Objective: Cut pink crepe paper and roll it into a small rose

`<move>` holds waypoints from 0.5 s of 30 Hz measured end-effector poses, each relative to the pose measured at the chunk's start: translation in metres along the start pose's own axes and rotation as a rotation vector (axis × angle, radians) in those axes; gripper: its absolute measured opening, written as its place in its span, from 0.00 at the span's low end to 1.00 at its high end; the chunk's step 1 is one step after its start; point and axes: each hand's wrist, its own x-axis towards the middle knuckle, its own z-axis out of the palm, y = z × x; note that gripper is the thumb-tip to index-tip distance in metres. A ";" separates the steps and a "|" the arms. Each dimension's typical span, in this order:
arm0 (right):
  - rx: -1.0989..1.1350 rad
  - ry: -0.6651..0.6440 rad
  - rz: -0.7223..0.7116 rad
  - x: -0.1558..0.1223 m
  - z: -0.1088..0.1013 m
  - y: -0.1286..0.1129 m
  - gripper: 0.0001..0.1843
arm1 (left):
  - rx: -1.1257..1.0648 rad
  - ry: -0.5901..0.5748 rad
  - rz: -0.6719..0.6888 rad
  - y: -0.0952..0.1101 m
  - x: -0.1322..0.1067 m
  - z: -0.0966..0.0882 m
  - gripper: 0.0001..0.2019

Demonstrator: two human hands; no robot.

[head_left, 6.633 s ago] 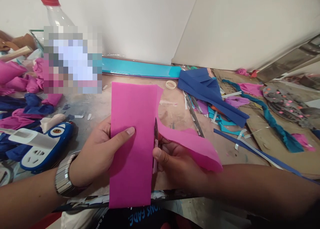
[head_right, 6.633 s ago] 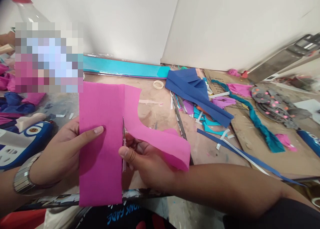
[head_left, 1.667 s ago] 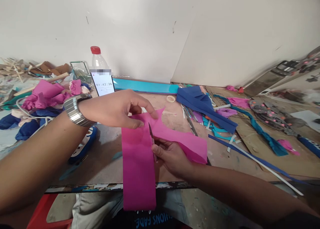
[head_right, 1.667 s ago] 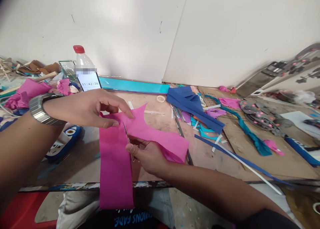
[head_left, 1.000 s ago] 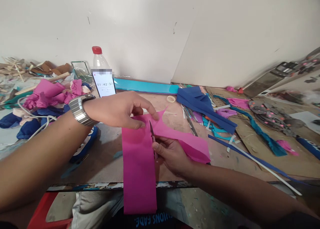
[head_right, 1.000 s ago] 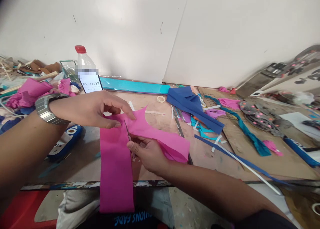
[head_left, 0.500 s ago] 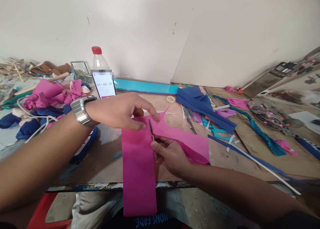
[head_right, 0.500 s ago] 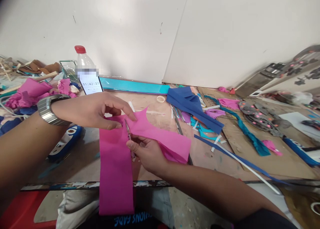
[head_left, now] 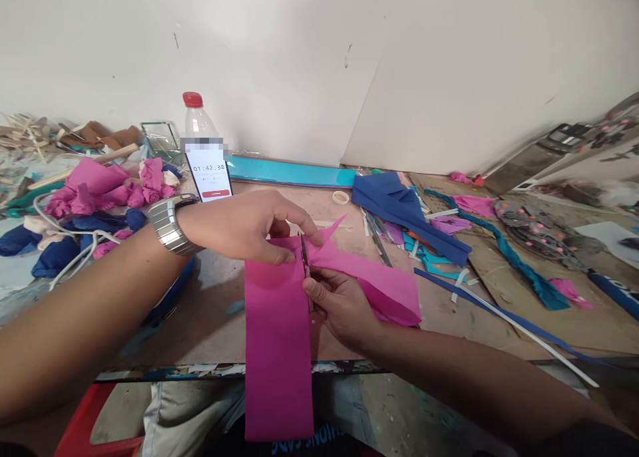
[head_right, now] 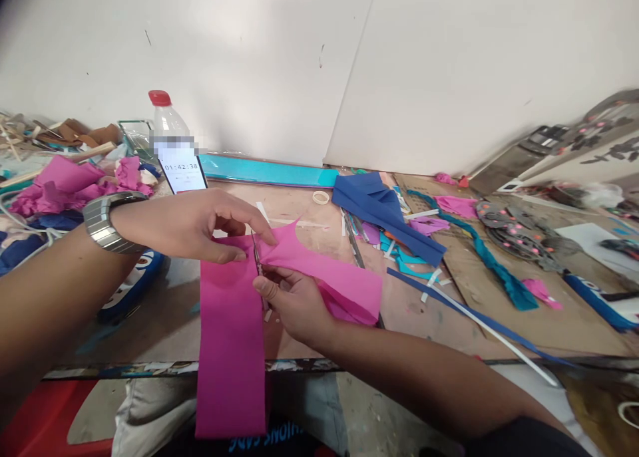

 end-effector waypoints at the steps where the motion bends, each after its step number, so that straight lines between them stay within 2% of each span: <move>1: -0.002 0.002 -0.006 0.000 0.000 0.000 0.22 | 0.002 -0.001 0.006 0.000 0.000 0.000 0.19; 9: -0.002 0.048 0.017 0.001 -0.004 0.002 0.24 | 0.005 -0.010 -0.010 0.001 0.001 0.001 0.22; 12: 0.019 0.027 0.020 -0.001 -0.003 0.000 0.25 | -0.006 -0.030 -0.030 0.002 0.000 0.000 0.24; 15: -0.017 -0.023 -0.001 -0.002 -0.002 -0.003 0.22 | -0.009 0.008 -0.041 0.001 -0.002 -0.004 0.25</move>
